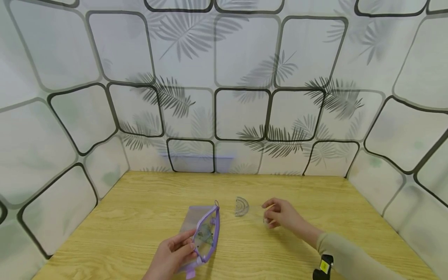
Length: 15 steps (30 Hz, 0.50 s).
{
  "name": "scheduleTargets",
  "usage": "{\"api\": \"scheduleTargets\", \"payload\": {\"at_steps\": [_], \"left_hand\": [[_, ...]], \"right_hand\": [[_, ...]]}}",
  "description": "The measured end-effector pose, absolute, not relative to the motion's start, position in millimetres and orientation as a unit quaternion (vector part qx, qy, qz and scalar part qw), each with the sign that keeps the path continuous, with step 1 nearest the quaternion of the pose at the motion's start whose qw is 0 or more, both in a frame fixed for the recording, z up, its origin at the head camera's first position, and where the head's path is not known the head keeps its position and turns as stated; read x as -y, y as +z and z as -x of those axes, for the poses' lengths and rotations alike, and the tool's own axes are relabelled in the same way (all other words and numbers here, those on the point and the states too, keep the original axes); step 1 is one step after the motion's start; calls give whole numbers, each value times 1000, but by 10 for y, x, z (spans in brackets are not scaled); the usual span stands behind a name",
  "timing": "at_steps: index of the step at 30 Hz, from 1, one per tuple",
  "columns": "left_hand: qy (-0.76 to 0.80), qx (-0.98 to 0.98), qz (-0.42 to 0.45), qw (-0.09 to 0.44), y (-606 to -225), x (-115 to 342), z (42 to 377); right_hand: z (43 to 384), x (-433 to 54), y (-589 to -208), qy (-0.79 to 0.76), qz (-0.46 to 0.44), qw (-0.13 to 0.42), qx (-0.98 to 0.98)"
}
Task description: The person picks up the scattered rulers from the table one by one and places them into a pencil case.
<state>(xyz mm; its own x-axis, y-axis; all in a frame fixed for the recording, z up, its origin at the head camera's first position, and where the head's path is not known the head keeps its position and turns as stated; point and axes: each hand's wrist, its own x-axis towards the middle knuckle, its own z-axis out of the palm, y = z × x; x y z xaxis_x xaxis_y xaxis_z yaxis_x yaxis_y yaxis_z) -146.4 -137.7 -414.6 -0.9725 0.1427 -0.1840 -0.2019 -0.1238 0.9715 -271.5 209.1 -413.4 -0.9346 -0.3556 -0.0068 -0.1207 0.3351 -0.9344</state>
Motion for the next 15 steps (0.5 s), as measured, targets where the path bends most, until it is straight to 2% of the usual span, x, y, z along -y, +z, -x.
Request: {"api": "scheduleTargets", "payload": {"at_steps": [6, 15], "left_hand": [[750, -651, 18, 114, -4140, 1370, 1478], [752, -646, 17, 132, -4070, 1410, 1479]], "right_hand": [[2624, -1991, -4108, -580, 107, 114, -800], [2546, -1892, -4076, -612, 102, 136, -773]]}}
